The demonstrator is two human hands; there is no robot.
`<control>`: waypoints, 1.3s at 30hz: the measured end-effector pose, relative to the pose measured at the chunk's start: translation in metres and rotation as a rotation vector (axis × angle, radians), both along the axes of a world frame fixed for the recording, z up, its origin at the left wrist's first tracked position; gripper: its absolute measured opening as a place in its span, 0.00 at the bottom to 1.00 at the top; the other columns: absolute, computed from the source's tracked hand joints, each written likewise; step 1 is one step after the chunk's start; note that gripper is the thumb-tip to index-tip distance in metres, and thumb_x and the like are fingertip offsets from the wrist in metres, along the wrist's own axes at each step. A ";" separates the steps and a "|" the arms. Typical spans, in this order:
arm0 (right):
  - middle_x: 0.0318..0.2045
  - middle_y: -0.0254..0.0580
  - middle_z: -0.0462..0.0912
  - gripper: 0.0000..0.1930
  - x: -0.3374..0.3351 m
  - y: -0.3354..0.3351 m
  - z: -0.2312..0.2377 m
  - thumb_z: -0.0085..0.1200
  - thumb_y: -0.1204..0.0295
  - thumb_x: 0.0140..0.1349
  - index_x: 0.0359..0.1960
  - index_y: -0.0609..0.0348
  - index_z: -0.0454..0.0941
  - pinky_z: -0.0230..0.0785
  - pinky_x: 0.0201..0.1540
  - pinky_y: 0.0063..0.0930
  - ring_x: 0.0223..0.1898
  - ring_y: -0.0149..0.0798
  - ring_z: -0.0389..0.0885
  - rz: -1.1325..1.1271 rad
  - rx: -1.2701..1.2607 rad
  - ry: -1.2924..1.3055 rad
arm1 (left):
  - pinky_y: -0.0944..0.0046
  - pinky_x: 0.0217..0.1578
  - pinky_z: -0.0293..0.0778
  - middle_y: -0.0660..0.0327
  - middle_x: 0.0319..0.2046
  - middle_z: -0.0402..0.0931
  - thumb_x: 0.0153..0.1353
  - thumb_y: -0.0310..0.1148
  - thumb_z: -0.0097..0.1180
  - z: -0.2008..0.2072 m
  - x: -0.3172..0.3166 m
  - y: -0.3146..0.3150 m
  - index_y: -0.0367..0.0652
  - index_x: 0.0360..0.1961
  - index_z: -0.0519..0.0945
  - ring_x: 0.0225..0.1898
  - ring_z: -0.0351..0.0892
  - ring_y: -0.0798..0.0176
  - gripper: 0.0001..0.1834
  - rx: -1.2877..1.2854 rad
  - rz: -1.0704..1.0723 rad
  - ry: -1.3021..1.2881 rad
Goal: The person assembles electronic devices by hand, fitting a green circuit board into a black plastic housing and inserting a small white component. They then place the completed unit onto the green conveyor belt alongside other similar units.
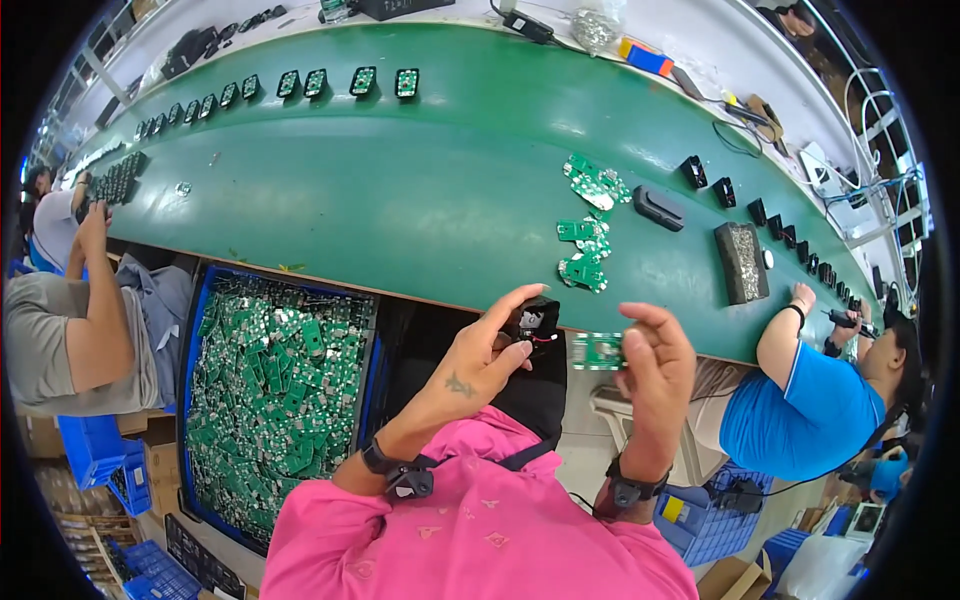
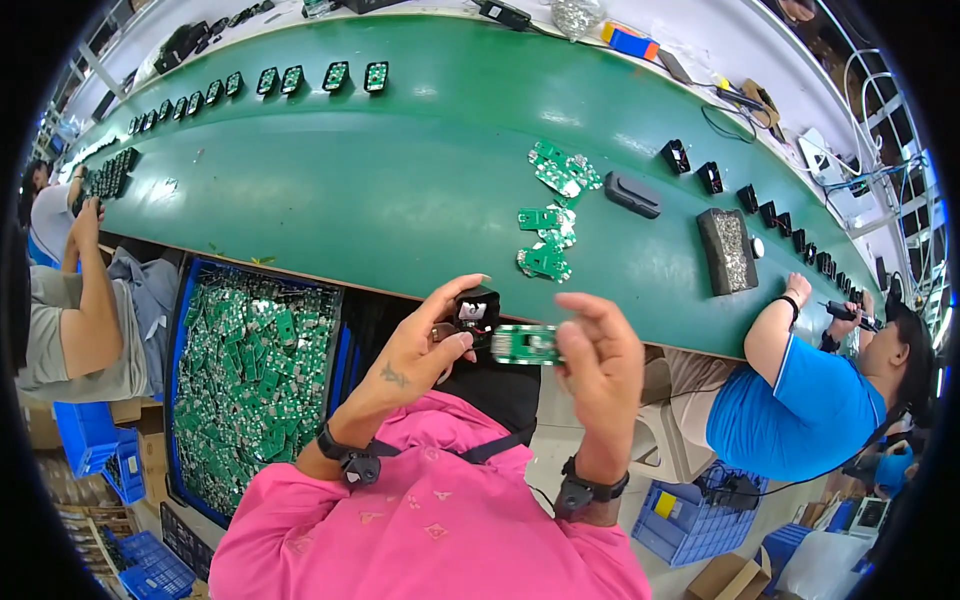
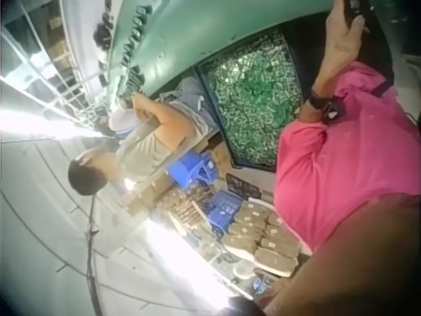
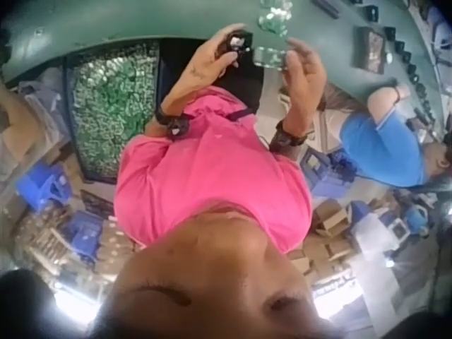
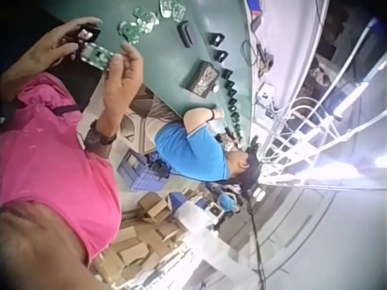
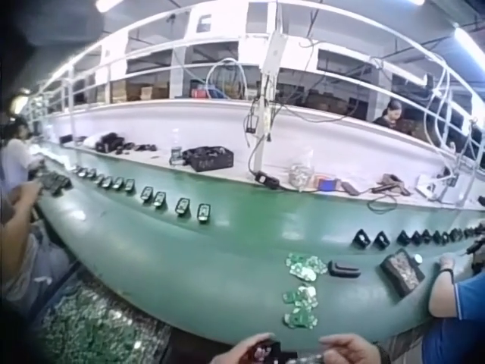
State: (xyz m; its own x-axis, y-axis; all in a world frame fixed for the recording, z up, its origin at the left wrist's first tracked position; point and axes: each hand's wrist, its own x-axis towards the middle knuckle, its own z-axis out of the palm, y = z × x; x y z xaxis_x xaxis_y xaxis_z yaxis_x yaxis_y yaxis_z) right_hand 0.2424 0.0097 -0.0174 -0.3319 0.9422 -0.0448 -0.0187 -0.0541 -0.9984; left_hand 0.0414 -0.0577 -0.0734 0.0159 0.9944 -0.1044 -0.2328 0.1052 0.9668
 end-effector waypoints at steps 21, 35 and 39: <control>0.24 0.27 0.73 0.16 -0.021 0.003 -0.034 0.53 0.78 0.68 0.57 0.65 0.72 0.60 0.25 0.16 0.23 0.20 0.68 0.098 0.246 -0.277 | 0.72 0.27 0.71 0.56 0.48 0.73 0.64 0.21 0.51 0.004 0.004 0.001 0.47 0.72 0.59 0.36 0.76 0.72 0.34 0.093 -0.036 -0.109; 0.29 0.37 0.79 0.07 -0.029 -0.009 -0.035 0.54 0.78 0.67 0.44 0.68 0.82 0.66 0.23 0.16 0.22 0.23 0.75 0.125 0.051 -0.087 | 0.76 0.24 0.66 0.66 0.37 0.74 0.68 0.24 0.48 0.003 0.008 0.011 0.44 0.69 0.61 0.33 0.75 0.77 0.29 -0.040 0.005 0.040; 0.27 0.38 0.81 0.07 -0.027 -0.009 -0.033 0.53 0.78 0.68 0.44 0.68 0.81 0.67 0.20 0.16 0.20 0.25 0.77 0.157 -0.106 -0.052 | 0.72 0.27 0.68 0.63 0.33 0.75 0.67 0.24 0.49 0.002 0.009 0.011 0.43 0.68 0.63 0.30 0.74 0.76 0.28 -0.027 0.001 0.123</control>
